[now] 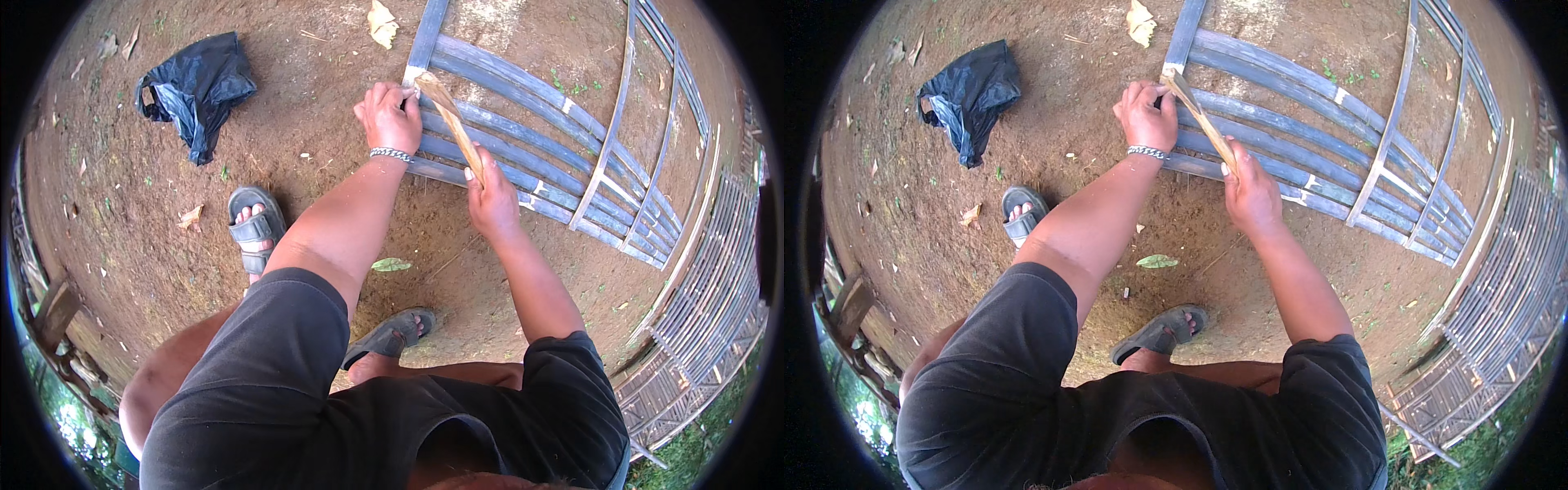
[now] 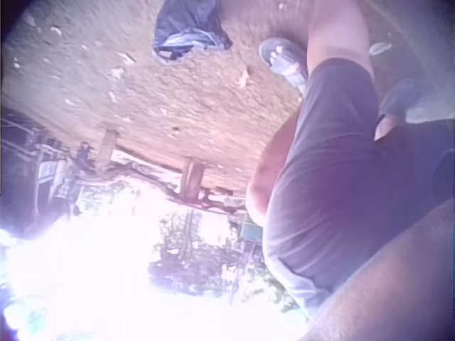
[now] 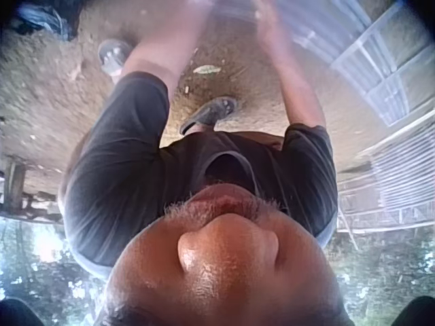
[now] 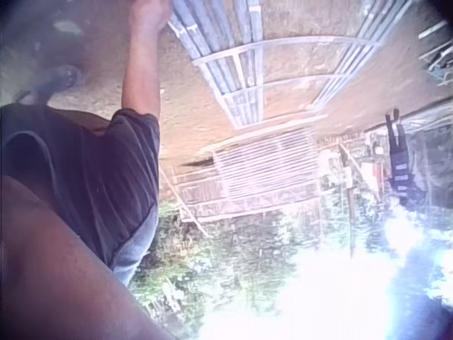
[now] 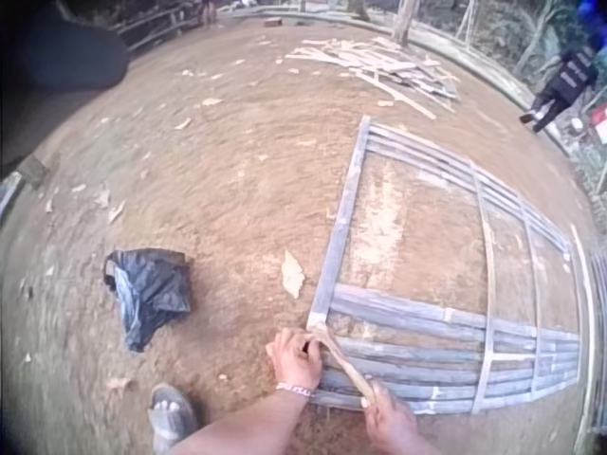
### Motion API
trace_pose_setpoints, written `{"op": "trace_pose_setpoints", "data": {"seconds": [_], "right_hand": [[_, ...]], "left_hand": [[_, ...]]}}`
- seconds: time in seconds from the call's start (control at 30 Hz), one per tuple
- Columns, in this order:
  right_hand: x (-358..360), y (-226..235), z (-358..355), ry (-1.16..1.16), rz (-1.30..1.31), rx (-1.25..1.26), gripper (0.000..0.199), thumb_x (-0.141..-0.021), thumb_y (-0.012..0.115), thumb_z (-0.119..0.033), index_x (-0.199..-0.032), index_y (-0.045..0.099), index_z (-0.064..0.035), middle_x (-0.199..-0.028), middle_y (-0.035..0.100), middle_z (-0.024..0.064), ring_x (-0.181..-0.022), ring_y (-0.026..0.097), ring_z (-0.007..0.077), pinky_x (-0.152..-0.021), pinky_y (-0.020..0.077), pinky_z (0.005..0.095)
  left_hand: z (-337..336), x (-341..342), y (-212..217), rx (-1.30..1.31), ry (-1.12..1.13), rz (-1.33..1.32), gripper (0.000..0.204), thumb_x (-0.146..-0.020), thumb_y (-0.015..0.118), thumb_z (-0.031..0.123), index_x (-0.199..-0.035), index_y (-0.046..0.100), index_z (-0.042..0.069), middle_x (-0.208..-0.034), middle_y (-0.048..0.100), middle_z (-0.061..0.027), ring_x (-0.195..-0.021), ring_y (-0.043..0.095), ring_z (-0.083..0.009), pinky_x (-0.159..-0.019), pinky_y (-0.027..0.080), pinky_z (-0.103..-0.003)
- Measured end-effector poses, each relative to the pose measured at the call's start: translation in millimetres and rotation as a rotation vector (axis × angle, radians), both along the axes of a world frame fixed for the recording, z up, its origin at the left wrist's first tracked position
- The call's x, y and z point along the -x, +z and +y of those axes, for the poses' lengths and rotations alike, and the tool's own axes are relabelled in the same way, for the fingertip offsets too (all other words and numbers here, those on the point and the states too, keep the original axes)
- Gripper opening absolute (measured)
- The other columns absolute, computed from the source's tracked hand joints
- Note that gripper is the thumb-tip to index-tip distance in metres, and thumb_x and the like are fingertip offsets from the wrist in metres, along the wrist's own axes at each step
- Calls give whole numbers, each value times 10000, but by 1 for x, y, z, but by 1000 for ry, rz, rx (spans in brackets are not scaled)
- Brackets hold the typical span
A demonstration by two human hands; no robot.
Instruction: The person uses a hammer to drive nails into a bamboo frame structure laid on the ground. They repeatedly strike the nails to secure the bamboo slats together, adjusting their position and the frame as needed.
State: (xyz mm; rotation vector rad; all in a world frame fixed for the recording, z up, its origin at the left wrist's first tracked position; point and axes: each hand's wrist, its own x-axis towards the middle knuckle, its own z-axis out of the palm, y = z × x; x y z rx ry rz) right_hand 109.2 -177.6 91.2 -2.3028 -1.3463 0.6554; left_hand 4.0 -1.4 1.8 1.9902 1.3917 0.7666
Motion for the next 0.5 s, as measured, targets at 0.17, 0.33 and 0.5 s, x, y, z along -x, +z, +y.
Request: {"op": "trace_pose_setpoints", "data": {"seconds": [0.17,0.33,0.5], "right_hand": [[7,-6,4,15,-2,-27,529,-973,629,-115,-1472,465,-170,-1191,685,201,-1002,693,427,-810,580,505],[1,-1,2,39,-13,-6,522,-966,644,-108,-1462,485,-145,-1166,691,207,-973,697,423,-796,578,511],[1,3,7,19,-24,-67,502,-969,640,-105,-1450,502,-138,-1151,698,202,-958,701,423,-784,583,501]], "left_hand": [[7,9,2,-4,-8,13,89,-811,770,110,-885,721,105,-1067,662,-56,-1081,607,-264,-961,379,-434],[2,5,2,29,-6,15,87,-809,754,102,-879,703,102,-1058,656,-53,-1071,604,-267,-955,378,-437],[6,5,0,-2,-10,4,99,-812,756,102,-889,696,109,-1043,651,-47,-1056,602,-266,-942,375,-437]]}}
